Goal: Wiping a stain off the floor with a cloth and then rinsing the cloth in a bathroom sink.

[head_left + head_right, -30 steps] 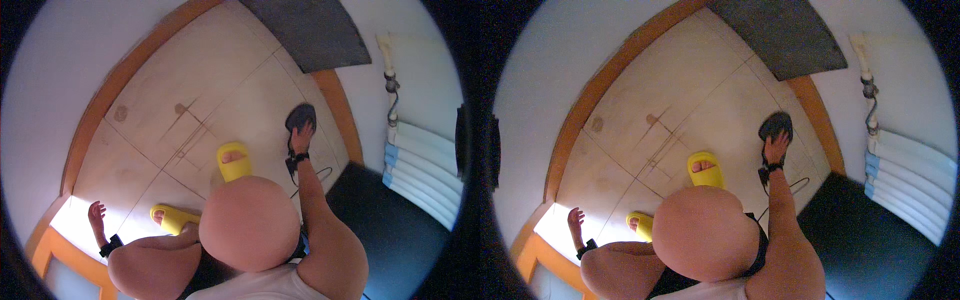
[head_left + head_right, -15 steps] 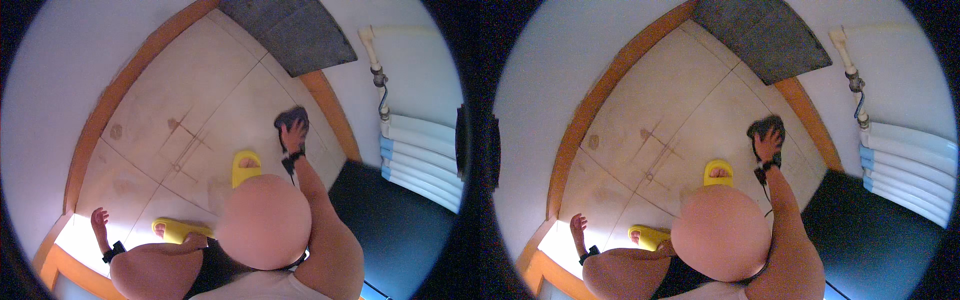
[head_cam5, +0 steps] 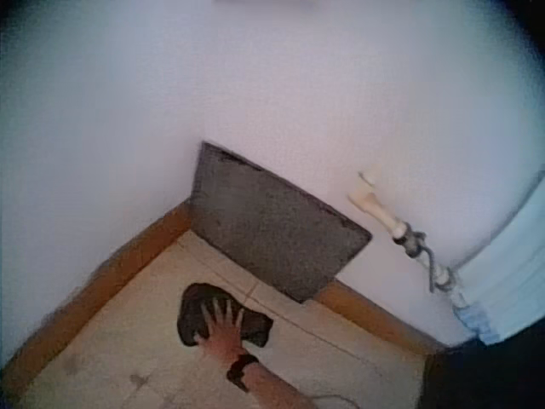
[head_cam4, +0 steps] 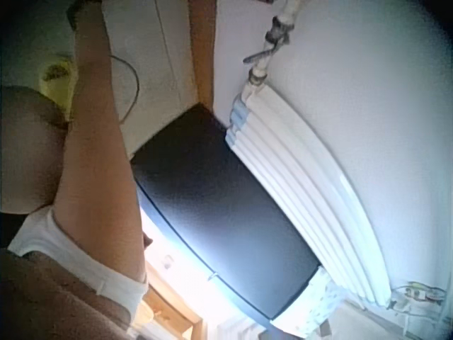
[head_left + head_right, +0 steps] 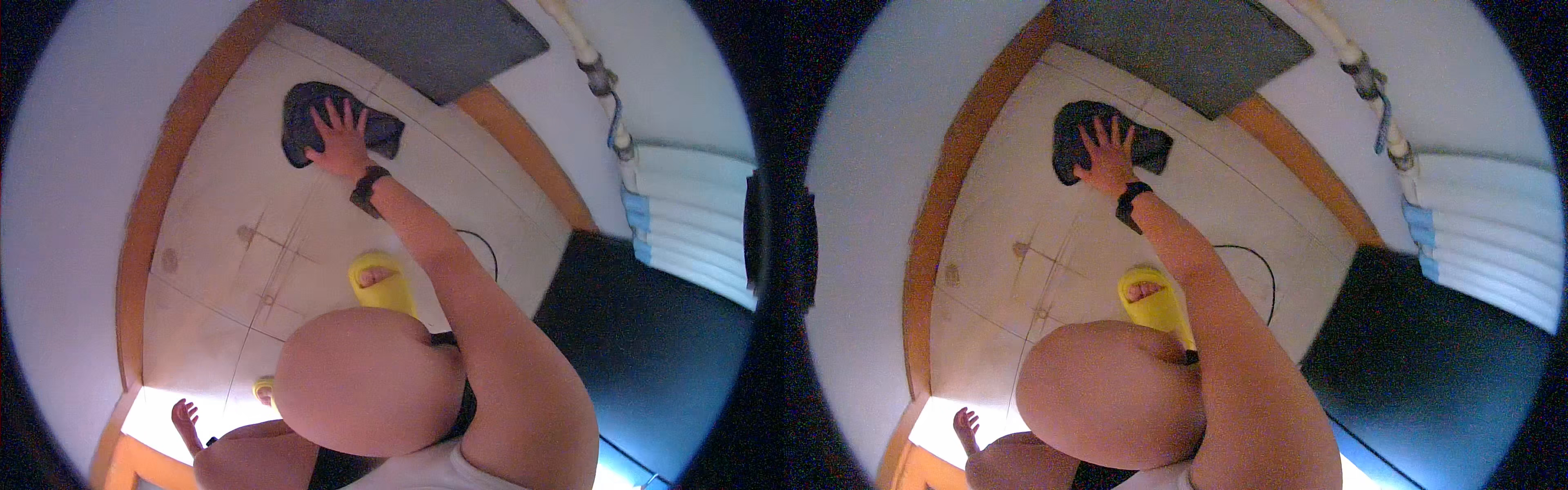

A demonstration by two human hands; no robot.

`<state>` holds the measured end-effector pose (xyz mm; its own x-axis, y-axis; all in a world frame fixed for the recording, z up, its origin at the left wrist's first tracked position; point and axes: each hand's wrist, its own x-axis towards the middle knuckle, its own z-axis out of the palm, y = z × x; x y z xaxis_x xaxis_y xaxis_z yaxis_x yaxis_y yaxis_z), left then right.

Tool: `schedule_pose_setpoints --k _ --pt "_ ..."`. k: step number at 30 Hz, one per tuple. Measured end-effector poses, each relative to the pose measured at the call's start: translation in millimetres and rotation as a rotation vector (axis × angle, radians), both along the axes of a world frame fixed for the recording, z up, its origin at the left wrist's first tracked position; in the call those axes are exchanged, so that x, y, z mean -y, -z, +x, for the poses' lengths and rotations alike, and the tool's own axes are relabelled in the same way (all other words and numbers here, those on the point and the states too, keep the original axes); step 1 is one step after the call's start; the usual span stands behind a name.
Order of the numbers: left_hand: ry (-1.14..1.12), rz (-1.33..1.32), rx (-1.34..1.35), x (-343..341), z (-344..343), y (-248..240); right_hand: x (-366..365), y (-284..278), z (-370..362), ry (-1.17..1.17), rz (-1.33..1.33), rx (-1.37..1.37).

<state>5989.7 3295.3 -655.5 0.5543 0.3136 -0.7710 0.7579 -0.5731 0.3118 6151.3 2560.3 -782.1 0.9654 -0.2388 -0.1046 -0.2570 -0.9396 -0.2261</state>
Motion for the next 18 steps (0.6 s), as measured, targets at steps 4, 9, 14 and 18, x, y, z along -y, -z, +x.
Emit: schedule_pose_setpoints --k 4,9,14,18 --pt "0.020 -0.032 -0.020 -22.8 16.9 16.9 20.3 0.9 -32.7 0.030 0.017 0.036" --pt "0.003 0.016 -0.042 -11.5 21.8 8.0 89.3 -10.4 -137.7 0.377 -0.194 -0.087" --pt "0.022 0.040 -0.052 -14.6 28.3 0.7 166.7 -19.4 -272.4 0.694 -0.303 -0.178" --pt "0.024 0.062 -0.060 -18.7 25.4 -3.4 184.1 -19.0 -364.4 0.971 -0.379 -0.170"
